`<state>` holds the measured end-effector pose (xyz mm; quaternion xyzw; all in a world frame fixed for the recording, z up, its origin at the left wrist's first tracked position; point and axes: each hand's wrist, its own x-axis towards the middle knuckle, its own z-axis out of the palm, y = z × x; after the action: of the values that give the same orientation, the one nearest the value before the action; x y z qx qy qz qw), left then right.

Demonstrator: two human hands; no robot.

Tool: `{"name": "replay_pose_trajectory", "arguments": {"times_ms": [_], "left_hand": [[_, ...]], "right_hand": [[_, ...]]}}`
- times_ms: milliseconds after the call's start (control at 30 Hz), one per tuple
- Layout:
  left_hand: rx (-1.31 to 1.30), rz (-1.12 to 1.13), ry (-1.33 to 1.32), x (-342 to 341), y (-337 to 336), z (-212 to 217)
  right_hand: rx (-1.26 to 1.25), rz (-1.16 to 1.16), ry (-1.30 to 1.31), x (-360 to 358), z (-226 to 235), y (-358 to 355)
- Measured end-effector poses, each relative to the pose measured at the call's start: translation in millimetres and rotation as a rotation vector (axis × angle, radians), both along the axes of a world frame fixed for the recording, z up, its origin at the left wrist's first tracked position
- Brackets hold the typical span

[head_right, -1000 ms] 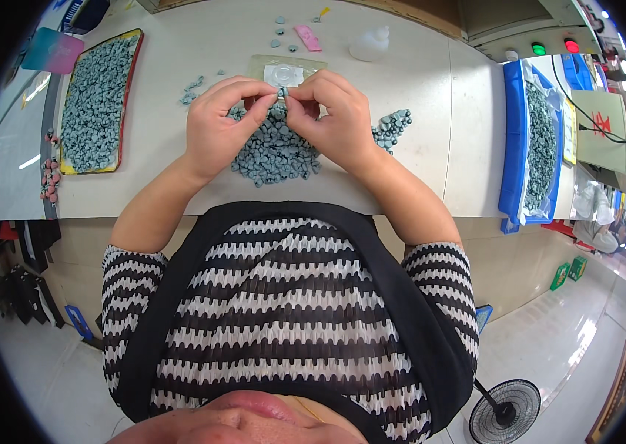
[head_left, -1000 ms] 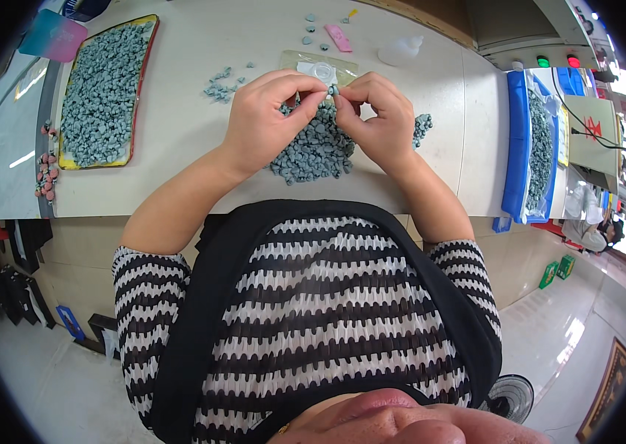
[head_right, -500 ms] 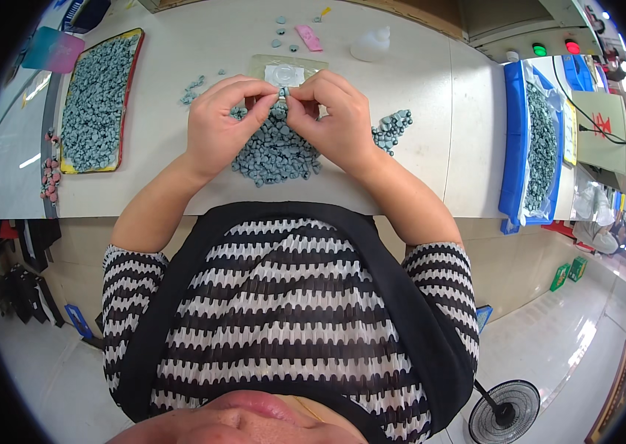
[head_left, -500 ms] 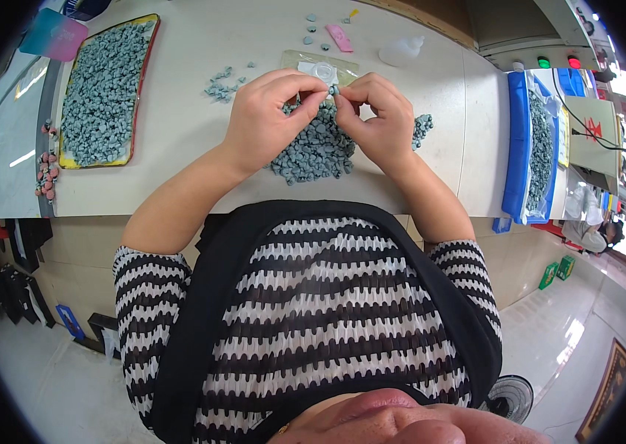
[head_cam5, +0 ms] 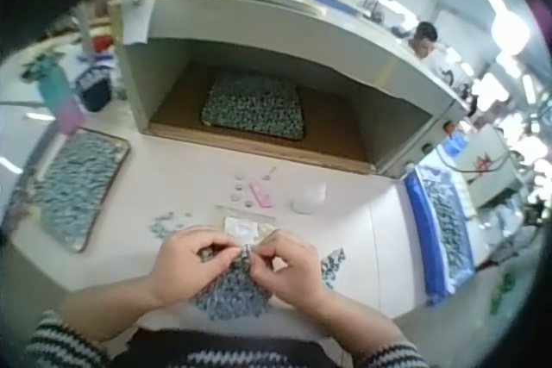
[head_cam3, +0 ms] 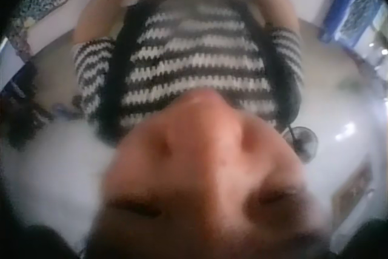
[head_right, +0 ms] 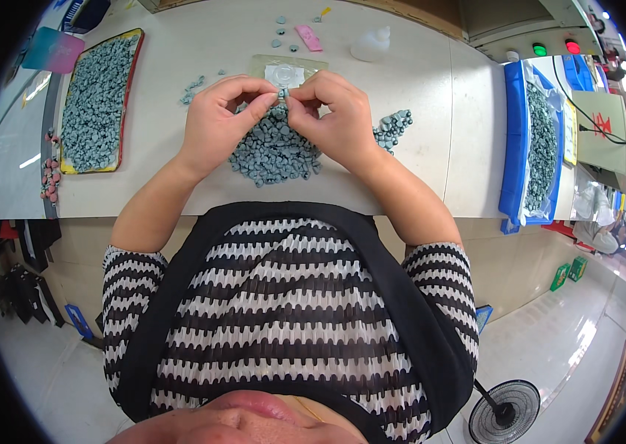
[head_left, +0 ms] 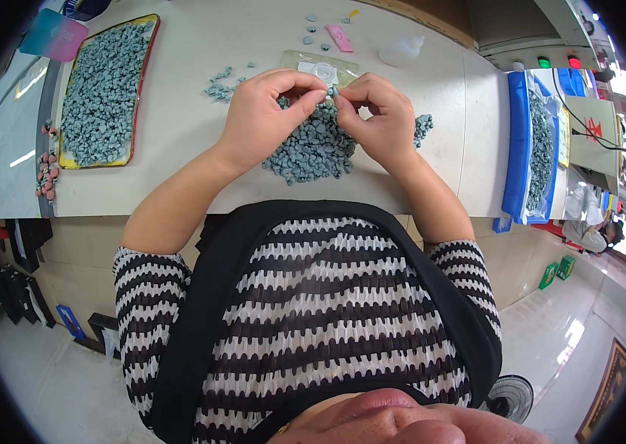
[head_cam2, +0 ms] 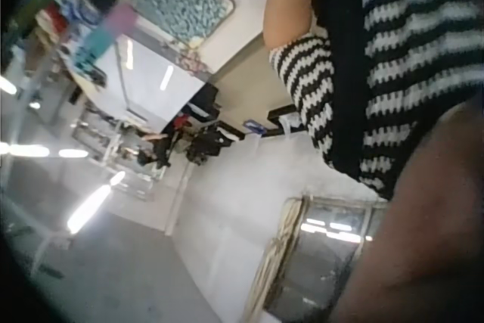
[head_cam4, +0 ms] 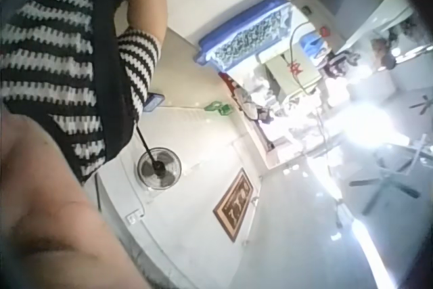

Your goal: The person assembles small components by hand, picking up miniature pieces, attaching tiny inserts to them, and placing the assembled parts on the table.

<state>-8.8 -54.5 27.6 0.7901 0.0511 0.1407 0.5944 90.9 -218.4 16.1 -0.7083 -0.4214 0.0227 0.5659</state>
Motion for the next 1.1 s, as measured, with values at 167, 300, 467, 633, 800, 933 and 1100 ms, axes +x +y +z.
{"name": "replay_pose_trajectory", "arguments": {"times_ms": [167,300,467,633,800,933,1100], "left_hand": [[-0.061,-0.008,0.02,0.5,0.7,-2.3],[-0.018,0.007,-0.022,0.5,-0.6,-1.0],[0.166,0.06,-0.162,1.8,-5.2,0.2],[0.237,0.102,-0.227,2.5,-8.7,-2.9],[0.228,0.09,-0.239,1.8,-7.0,-1.2],[0.219,0.136,-0.379,4.4,-9.9,0.5],[0.234,0.128,-0.407,5.3,-9.6,-4.2]], "right_hand": [[-0.005,0.0,0.013,-0.1,1.1,0.2],[-0.002,-0.003,0.008,0.0,0.5,0.3],[0.02,-0.024,-0.077,-2.9,1.1,2.3],[0.014,-0.116,-0.203,-11.4,1.9,6.4],[0.051,-0.107,-0.246,-9.1,2.7,7.0],[0.106,-0.098,-0.252,-8.3,9.0,7.7],[0.086,-0.094,-0.144,-9.8,6.6,4.8]]}}
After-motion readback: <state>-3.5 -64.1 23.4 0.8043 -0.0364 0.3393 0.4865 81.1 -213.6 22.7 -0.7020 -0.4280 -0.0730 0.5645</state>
